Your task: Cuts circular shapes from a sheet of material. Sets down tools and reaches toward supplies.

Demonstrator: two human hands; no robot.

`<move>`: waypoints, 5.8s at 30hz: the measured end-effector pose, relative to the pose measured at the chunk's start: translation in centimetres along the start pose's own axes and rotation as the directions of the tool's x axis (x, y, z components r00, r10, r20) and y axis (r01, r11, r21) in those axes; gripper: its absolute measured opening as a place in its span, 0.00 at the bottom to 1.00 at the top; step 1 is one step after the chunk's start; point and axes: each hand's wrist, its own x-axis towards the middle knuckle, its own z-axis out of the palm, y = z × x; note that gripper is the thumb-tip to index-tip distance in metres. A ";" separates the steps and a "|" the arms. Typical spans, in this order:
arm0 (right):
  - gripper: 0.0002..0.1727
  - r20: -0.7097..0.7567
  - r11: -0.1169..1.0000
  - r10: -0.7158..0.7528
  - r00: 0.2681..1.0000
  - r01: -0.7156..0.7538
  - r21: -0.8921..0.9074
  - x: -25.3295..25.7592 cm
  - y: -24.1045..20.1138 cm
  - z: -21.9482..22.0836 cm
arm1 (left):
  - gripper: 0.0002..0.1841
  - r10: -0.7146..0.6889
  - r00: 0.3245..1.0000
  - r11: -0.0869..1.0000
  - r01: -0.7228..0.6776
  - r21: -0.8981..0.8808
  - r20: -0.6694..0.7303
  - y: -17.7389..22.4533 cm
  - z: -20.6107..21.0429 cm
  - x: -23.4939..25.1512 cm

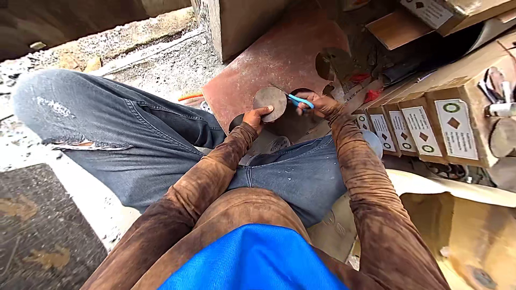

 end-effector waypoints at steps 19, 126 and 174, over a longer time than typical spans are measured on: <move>0.36 -0.623 0.995 0.092 0.776 -0.087 0.037 -11.3 2.4 9.4 | 0.21 0.209 0.925 0.755 -0.359 0.548 0.318 11.7 10.8 -11.6; 0.17 -0.841 0.668 -0.205 0.500 0.700 0.253 -3.0 -0.5 18.6 | 0.20 0.421 0.905 0.868 -0.382 0.318 -0.065 8.1 6.8 -0.9; 0.23 -0.685 0.599 -0.215 0.697 0.647 0.471 -0.1 1.0 21.2 | 0.17 0.419 0.905 0.856 -0.365 0.366 -0.079 7.0 5.8 -6.8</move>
